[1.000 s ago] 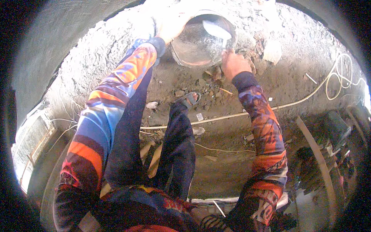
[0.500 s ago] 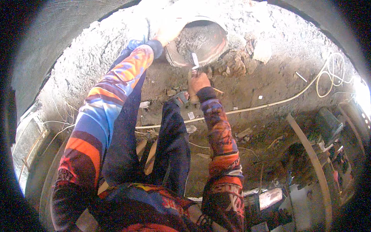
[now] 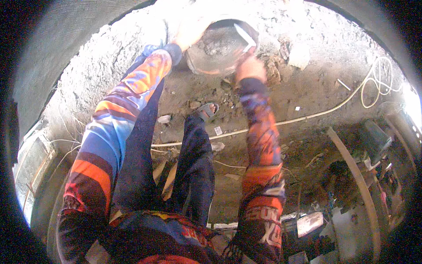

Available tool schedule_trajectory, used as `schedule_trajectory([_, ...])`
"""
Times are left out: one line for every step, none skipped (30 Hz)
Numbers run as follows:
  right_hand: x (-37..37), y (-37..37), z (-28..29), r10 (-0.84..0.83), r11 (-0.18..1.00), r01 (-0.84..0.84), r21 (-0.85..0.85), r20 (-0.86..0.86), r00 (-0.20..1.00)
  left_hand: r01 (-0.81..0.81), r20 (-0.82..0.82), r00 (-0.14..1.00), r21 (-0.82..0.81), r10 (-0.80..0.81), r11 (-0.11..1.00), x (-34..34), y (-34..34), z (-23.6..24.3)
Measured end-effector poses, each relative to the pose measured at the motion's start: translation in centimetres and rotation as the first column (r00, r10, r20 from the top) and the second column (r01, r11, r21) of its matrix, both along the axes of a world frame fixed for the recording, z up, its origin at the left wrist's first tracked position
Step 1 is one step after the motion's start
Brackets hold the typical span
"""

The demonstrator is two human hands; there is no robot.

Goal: The person mixes cement in a wheelbarrow using a hoe, then scoops the mixture into several buckets. The person carries a bucket and a trowel to a wall and applies the cement to the wall surface.

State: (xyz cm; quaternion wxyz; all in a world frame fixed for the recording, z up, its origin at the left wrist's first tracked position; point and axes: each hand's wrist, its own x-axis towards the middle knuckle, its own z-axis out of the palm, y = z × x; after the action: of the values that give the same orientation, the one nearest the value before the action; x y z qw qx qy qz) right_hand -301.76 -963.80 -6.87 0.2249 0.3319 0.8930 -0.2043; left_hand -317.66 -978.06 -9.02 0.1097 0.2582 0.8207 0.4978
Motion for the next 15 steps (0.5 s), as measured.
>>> schedule_trajectory([-0.6,1.7,0.6,-0.041,0.993,0.056,-0.099,0.148,0.988,0.014,0.065,0.998,-0.043,-0.011,0.999,0.4,0.3,0.0])
schedule_trajectory([0.8,1.2,-1.9,0.002,0.998,0.009,-0.059,0.191,0.982,0.03,0.13,0.991,-0.085,-0.018,0.996,0.9,0.5,0.1])
schedule_trajectory([3.1,0.9,-4.8,0.035,0.999,-0.034,-0.009,0.232,0.972,0.054,0.189,0.981,-0.114,-0.032,0.992,1.0,1.4,0.3])
schedule_trajectory([5.1,-0.2,-6.5,0.027,1.0,-0.026,-0.007,0.291,0.956,0.047,0.109,0.993,-0.065,-0.039,0.997,0.8,2.2,0.3])
schedule_trajectory([3.5,-4.0,-2.5,-0.148,0.987,0.16,-0.015,0.305,0.941,0.02,0.021,1.0,-0.053,-0.019,0.998,0.7,1.2,0.4])
schedule_trajectory([3.3,-4.6,-1.8,-0.111,0.99,0.132,-0.045,0.313,0.943,0.008,-0.067,0.998,-0.018,-0.009,1.0,0.4,0.9,0.4])
schedule_trajectory([2.8,-4.8,-1.3,-0.075,0.992,0.104,-0.073,0.321,0.944,-0.016,-0.004,1.0,-0.021,0.016,1.0,0.4,0.8,0.3])
schedule_trajectory([1.8,-4.4,-0.9,-0.097,0.994,0.107,-0.032,0.227,0.969,-0.039,0.059,0.997,-0.026,0.04,0.999,0.4,0.7,0.2])
schedule_trajectory([1.0,-3.8,-0.6,-0.115,0.993,0.115,0.006,0.138,0.984,-0.061,0.131,0.989,-0.036,0.065,0.997,0.7,0.3,-0.1])
schedule_trajectory([0.5,-2.6,-0.4,-0.122,0.992,0.123,0.034,-0.01,0.992,-0.048,0.157,0.986,-0.057,0.057,0.997,0.7,0.0,-0.1])
schedule_trajectory([0.7,-1.3,-1.7,-0.168,0.978,0.167,-0.125,0.008,0.986,-0.035,0.182,0.982,-0.078,0.049,0.996,0.4,-0.1,-0.1])
schedule_trajectory([2.5,-1.6,-3.0,-0.117,0.989,0.12,-0.084,0.038,0.992,-0.011,0.215,0.976,-0.078,0.027,0.997,0.5,0.6,-0.4])
schedule_trajectory([3.8,-2.4,-4.5,-0.061,0.997,0.064,-0.05,0.056,0.997,-0.015,0.188,0.982,-0.068,0.027,0.998,0.3,0.8,-0.4])
schedule_trajectory([5.4,-3.4,-5.0,-0.222,0.975,0.222,0.025,-0.027,0.975,-0.018,0.161,0.987,-0.048,0.026,0.999,0.2,1.2,-0.4])
schedule_trajectory([5.4,-3.9,-4.1,-0.212,0.974,0.22,-0.053,0.125,0.969,-0.027,0.13,0.991,-0.05,0.033,0.998,0.2,0.9,-0.3])
